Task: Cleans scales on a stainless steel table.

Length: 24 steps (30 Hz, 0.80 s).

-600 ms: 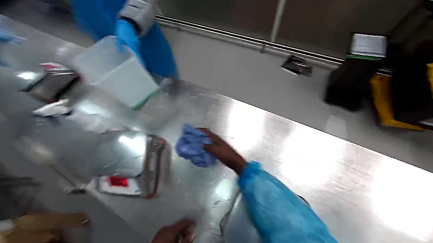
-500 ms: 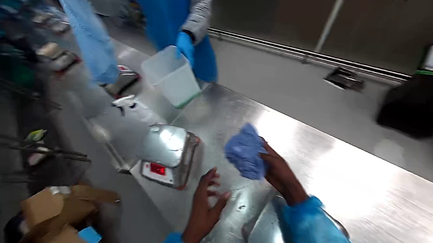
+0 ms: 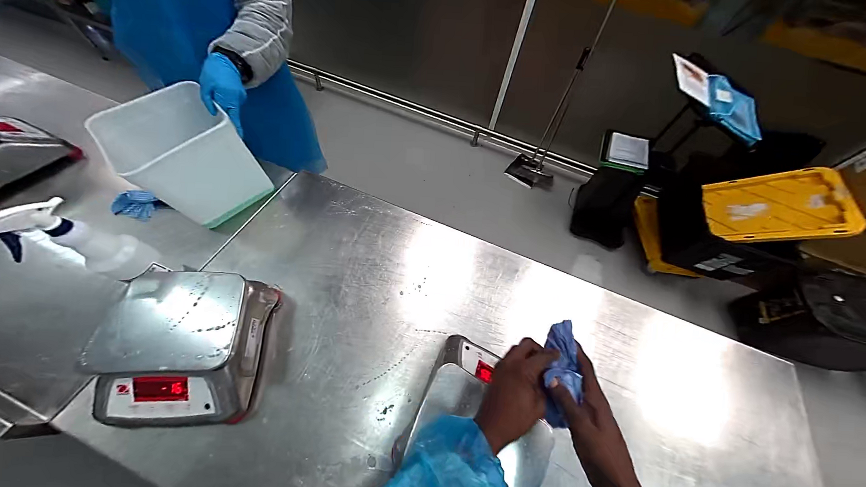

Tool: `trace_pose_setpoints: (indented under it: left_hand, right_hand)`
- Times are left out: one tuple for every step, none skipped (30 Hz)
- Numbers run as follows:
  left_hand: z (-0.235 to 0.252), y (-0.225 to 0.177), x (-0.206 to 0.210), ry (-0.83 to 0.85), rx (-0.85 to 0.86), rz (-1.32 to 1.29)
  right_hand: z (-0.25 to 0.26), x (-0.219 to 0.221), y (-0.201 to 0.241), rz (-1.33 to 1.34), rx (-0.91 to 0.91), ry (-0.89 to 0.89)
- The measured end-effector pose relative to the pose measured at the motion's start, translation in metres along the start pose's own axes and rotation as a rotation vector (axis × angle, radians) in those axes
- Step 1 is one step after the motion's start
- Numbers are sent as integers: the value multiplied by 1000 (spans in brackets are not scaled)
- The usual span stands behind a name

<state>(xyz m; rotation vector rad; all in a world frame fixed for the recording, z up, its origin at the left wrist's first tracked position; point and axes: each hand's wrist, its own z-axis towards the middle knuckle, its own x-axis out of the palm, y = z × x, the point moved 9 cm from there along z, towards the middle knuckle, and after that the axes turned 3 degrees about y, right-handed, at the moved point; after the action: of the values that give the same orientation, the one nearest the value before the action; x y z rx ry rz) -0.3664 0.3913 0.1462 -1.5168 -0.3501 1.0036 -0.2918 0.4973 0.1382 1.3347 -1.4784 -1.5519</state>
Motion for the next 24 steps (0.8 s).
trace_pose_setpoints:
  left_hand:
    - [2, -8, 21, 90, 21, -22]
    - [3, -12, 38, 178, 32, -64]
    - [0, -13, 52, 253, 30, -116]
    - [-8, -11, 59, 275, 26, -160]
    - [-21, -11, 57, 243, 31, -183]
    - [-37, -12, 47, 178, 41, -195]
    - [-58, -12, 34, 116, 32, -201]
    - [-82, -8, 19, 68, -9, -200]
    - [-110, -2, 2, 30, -80, -184]
    - [-143, 6, -15, -6, -168, -149]
    - [-176, 15, -33, -38, -257, -109]
    - [-208, 24, -49, -68, -345, -78]
    - [-233, 35, -64, -94, -416, -49]
    - [-250, 42, -78, -122, -462, -18]
    - [-256, 44, -87, -151, -479, 16]
    - [-250, 41, -90, -166, -471, 51]
    - [-234, 37, -88, -155, -440, 95]
    - [-215, 32, -85, -134, -392, 150]
    - [-201, 29, -81, -118, -346, 212]
    - [-196, 28, -80, -110, -321, 264]
    - [-202, 28, -85, -112, -321, 301]
    - [-217, 31, -94, -119, -352, 327]
    - [-240, 34, -108, -126, -417, 342]
    - [-272, 38, -123, -138, -499, 363]
  right_hand:
    - [0, -20, -11, -27, 16, -78]
    - [4, -42, -25, -82, 24, -135]
    - [13, -67, -40, -169, 33, -165]
    - [27, -94, -58, -262, 49, -189]
    - [46, -127, -79, -332, 67, -221]
    - [69, -164, -101, -374, 86, -272]
    - [94, -203, -123, -398, 115, -335]
    - [120, -240, -143, -434, 157, -402]
    - [143, -271, -162, -486, 215, -472]
    - [160, -291, -178, -532, 288, -535]
    - [171, -295, -188, -555, 348, -586]
    - [181, -283, -190, -558, 338, -643]
    - [194, -254, -184, -532, 220, -669]
    - [208, -206, -175, -488, 49, -619]
    - [218, -140, -162, -457, -100, -492]
    - [216, -63, -145, -441, -229, -321]
    - [204, 15, -125, -461, -342, -103]
    - [186, 83, -110, -459, -444, 131]
    - [166, 130, -97, -444, -534, 331]
    - [155, 151, -89, -444, -604, 446]
    - [153, 144, -87, -447, -633, 473]
    - [160, 113, -92, -454, -607, 422]
    - [170, 66, -104, -476, -534, 321]
    - [178, 6, -121, -504, -455, 167]
